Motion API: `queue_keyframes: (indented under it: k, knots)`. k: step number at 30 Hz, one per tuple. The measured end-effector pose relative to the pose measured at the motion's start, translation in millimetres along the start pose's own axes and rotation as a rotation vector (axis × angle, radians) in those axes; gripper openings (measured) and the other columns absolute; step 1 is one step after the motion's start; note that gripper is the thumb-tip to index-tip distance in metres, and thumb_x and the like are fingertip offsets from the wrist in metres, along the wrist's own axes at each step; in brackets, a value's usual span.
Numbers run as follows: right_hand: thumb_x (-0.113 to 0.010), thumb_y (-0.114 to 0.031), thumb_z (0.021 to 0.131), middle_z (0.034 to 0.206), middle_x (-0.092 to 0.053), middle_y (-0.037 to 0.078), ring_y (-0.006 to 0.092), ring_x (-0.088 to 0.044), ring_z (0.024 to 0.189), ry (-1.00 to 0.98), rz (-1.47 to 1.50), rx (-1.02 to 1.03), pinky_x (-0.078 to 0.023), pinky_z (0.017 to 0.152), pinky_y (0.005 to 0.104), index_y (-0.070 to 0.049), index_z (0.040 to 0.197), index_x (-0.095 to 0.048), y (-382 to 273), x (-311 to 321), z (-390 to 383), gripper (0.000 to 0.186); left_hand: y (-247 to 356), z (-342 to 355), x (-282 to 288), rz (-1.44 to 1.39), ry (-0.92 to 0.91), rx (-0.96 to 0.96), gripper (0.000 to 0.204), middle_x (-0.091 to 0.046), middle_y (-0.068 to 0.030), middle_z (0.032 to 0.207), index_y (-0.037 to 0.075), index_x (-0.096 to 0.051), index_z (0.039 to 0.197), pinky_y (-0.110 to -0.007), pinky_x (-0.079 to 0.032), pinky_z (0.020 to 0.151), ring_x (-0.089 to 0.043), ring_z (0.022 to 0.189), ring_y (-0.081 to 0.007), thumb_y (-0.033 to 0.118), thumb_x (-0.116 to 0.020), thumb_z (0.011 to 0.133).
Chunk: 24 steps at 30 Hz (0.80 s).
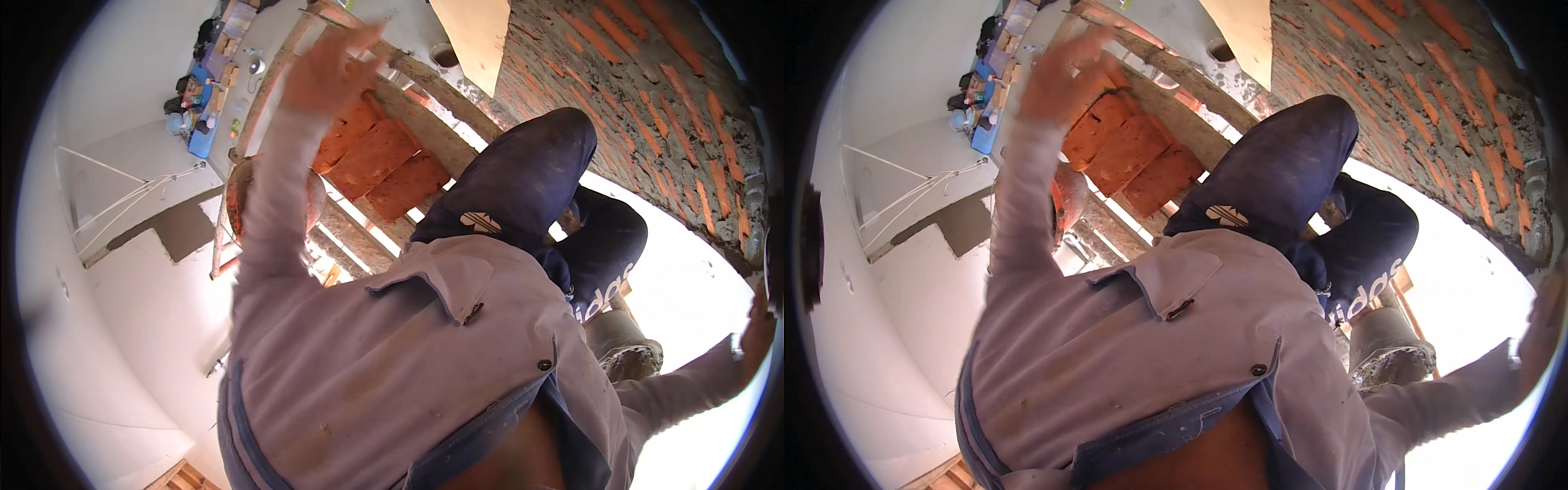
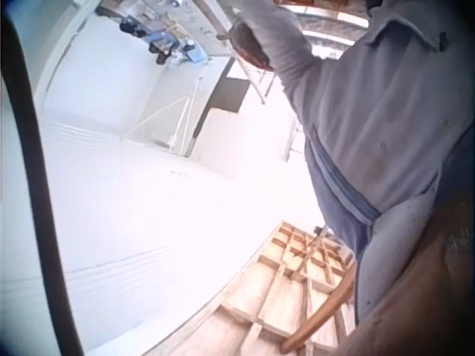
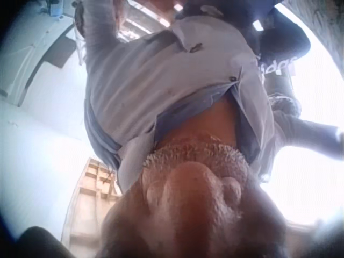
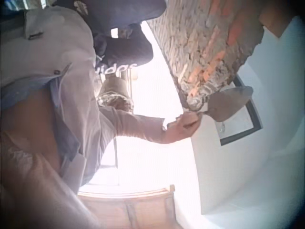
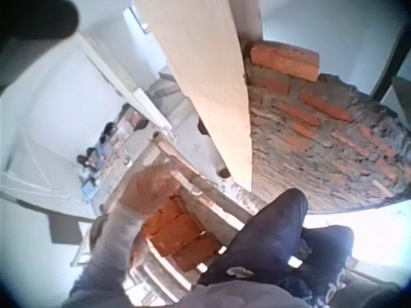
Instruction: The person applies mortar to a brick wall using a trowel and places bricks on top of the mortar, repeating this process to build the wall upward.
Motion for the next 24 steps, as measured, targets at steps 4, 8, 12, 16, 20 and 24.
queue_keyframes:
  k: [4,8,12,16,20,24]
  knots:
    - [-0.056,-0.02,0.098,0.072,-0.049,-0.005,0.0036,-0.04,0.058,0.15,0.474,-0.152,-0.033,0.052,0.0195,-0.005,0.103,-0.059,33.5,-90.1,-62.0,0.016,-88.7,-153.1,-102.8,0.45,0.141,0.012,0.11,-0.039,-0.0196,0.144,0.003,-0.022,0.15,-0.05,-0.029,0.111,-0.034,0.134,-0.0406,0.054,-0.076,0.069]
    - [-0.056,-0.017,0.096,0.074,-0.053,-0.003,0.0037,-0.043,0.058,0.091,0.691,-0.062,-0.034,0.049,0.0199,0.0,0.114,-0.058,-11.4,-163.1,-103.9,0.025,-74.7,-173.5,-130.6,0.478,0.207,0.192,0.108,-0.041,-0.0161,0.142,0.006,-0.03,0.146,-0.048,-0.028,0.112,-0.036,0.133,-0.0374,0.046,-0.084,0.062]
    - [-0.058,-0.014,0.093,0.073,-0.054,-0.002,0.0049,-0.044,0.056,0.125,0.937,-0.041,-0.035,0.049,0.0197,0.004,0.12,-0.055,-41.0,-187.1,-123.5,0.032,-70.1,-155.2,-123.0,0.464,0.224,0.243,0.106,-0.046,-0.0135,0.136,0.009,-0.036,0.143,-0.048,-0.035,0.106,-0.042,0.126,-0.0345,0.039,-0.089,0.056]
    - [-0.06,-0.013,0.092,0.075,-0.057,-0.002,0.0041,-0.049,0.06,0.067,1.091,-0.02,-0.039,0.05,0.019,-0.003,0.11,-0.059,-33.1,-201.1,-143.7,0.021,-79.3,-137.1,-128.5,0.575,0.14,0.239,0.099,-0.05,-0.0119,0.131,0.011,-0.042,0.135,-0.045,-0.039,0.103,-0.044,0.125,-0.0335,0.039,-0.088,0.051]
    - [-0.064,-0.016,0.089,0.077,-0.059,0.001,0.0064,-0.052,0.061,0.072,1.154,-0.112,-0.043,0.051,0.0209,0.002,0.127,-0.052,-32.5,-213.5,-168.8,0.045,-55.3,-140.6,-84.6,0.377,0.023,0.127,0.09,-0.051,-0.0158,0.127,0.004,-0.048,0.126,-0.047,-0.038,0.103,-0.044,0.122,-0.0359,0.038,-0.087,0.052]
    - [-0.064,-0.014,0.088,0.074,-0.057,0.002,0.008,-0.052,0.057,0.185,1.295,-0.206,-0.043,0.049,0.0218,0.003,0.124,-0.053,-21.1,-217.5,-182.7,0.042,114.3,-34.4,-37.3,0.197,-0.073,-0.485,0.08,-0.057,-0.0182,0.109,0.001,-0.055,0.115,-0.046,-0.044,0.093,-0.053,0.103,-0.0362,0.04,-0.087,0.053]
Point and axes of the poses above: each hand's wrist, its own z-axis towards the middle knuckle, its own x-axis out of the back of the hand, y = z × x, the point moved 6 cm from there along z, towards the middle knuckle
